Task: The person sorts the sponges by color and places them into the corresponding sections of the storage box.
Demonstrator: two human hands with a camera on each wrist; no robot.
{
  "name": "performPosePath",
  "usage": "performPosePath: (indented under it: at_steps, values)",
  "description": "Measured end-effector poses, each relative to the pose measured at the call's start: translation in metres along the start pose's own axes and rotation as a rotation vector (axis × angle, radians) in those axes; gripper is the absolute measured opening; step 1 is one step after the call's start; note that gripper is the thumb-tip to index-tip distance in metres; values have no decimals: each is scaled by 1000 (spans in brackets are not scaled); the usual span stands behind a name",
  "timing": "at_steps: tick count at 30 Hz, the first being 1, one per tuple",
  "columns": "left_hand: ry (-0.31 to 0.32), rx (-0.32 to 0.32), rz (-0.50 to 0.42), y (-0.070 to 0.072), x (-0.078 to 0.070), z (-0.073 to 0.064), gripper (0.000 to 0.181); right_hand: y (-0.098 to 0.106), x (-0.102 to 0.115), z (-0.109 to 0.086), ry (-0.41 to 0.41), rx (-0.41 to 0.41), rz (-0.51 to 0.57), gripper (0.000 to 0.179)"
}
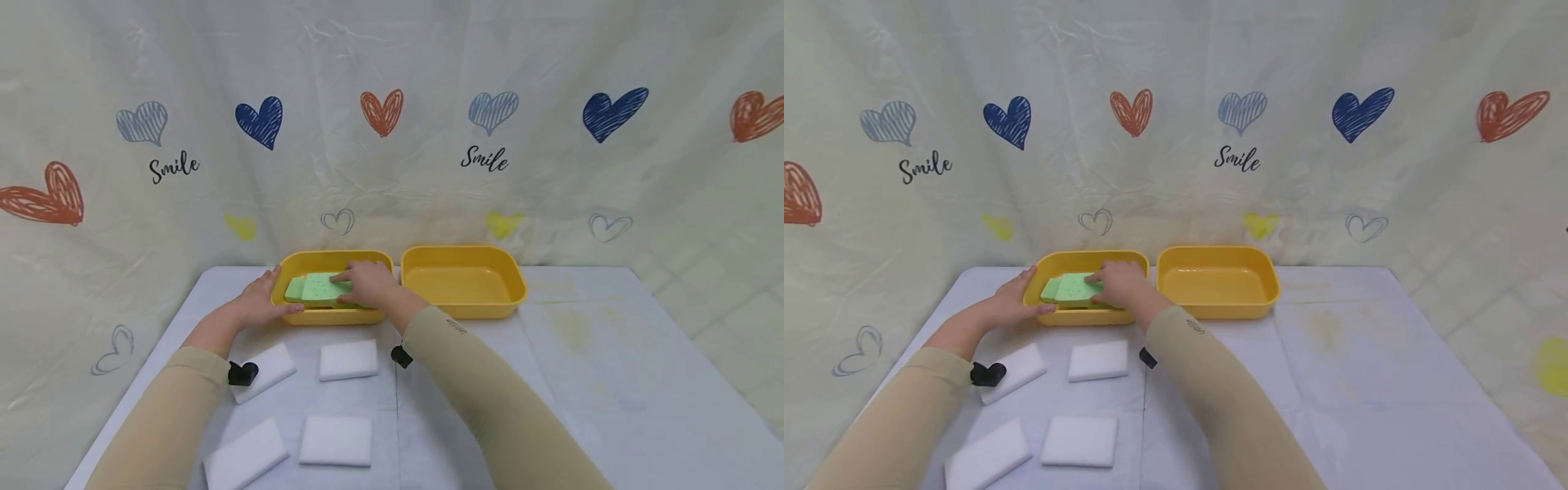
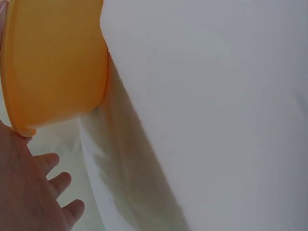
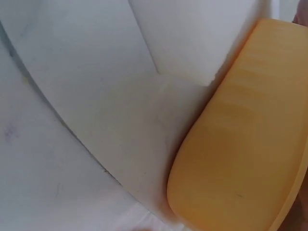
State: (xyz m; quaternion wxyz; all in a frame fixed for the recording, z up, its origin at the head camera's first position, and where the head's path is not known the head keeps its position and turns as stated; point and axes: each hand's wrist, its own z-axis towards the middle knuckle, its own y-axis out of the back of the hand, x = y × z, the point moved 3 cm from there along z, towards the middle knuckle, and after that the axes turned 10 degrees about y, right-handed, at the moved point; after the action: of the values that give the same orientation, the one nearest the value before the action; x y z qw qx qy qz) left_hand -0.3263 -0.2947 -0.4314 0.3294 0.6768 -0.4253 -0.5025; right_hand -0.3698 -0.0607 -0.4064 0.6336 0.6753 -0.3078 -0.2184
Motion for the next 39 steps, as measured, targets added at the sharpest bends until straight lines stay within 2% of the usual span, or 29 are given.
performPosePath:
  at_steps: [8, 14, 22, 26, 31, 39]
  values:
    - [7, 4, 3, 0, 0, 1, 122, 8, -3, -5, -23, -85, 56, 64]
    - [5, 3, 2, -1, 1, 1, 126, 14, -6, -11, -49, -104, 87, 66]
    - [-1, -4, -6, -1, 2, 2, 126, 24, -12, -26, -48, -179, 173, 63]
    - [-17, -10, -8, -2, 2, 2, 127, 31, -19, -39, -49, -202, 237, 64]
    - [-6, -8, -4, -1, -2, -1, 123, 38, -35, -62, -94, -219, 297, 65]
    - [-14, -5, -18, -2, -1, 1, 123, 47, -69, -105, -150, -245, 307, 70]
